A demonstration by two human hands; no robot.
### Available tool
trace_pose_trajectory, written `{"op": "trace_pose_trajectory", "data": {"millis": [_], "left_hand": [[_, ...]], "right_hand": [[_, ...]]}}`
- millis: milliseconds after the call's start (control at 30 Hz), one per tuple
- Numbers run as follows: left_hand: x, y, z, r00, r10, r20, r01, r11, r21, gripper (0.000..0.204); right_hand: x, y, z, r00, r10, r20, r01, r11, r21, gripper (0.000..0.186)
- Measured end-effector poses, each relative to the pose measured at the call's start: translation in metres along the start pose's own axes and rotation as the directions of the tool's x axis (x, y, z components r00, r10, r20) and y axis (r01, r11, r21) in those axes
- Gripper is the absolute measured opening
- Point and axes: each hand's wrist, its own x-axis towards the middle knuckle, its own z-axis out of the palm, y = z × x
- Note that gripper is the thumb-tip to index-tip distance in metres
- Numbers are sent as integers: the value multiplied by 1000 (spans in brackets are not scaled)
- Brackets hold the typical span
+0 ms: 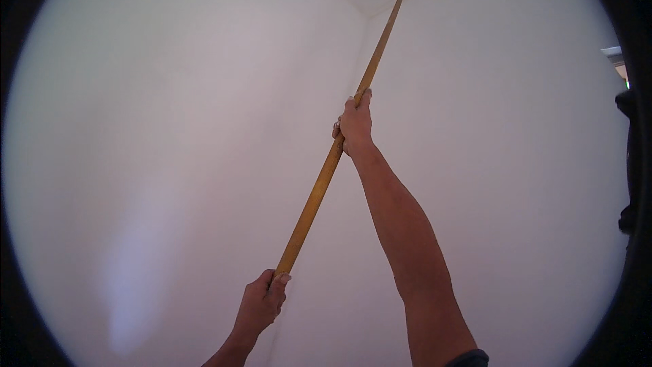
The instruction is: The person paints a white ceiling using a roller attached to a long extension pole. They repeatedly dip the roller into a paint tray on the floor and roll it across the ceiling surface in long strokes.
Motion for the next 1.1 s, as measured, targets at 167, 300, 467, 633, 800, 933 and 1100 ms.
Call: {"op": "trace_pose_trajectory", "data": {"millis": [167,300,467,633,800,933,1100], "left_hand": [[4,-2,-1,999,43,9,-43,999,-9,35],[3,-4,-4,999,31,17,-31,999,-24,36],[6,-10,-6,997,82,11,-82,996,-41,39],[13,-20,-6,994,109,29,-108,993,-51,40],[27,-38,-10,984,157,81,-151,986,-76,43],[47,-54,-14,968,228,102,-213,968,-135,46],[58,-68,-11,965,249,82,-230,954,-192,49]], "right_hand": [[-1,1,0,1000,5,7,-5,1000,27,67],[-4,-1,0,1000,10,10,-11,1000,24,67],[-1,1,0,998,-62,1,62,997,39,66],[9,9,-2,995,-100,5,100,993,68,67],[10,5,-2,991,-128,30,128,992,9,63],[0,1,0,984,-174,-30,173,985,-28,34],[-2,-2,0,985,-172,-22,169,980,-105,55]]}}
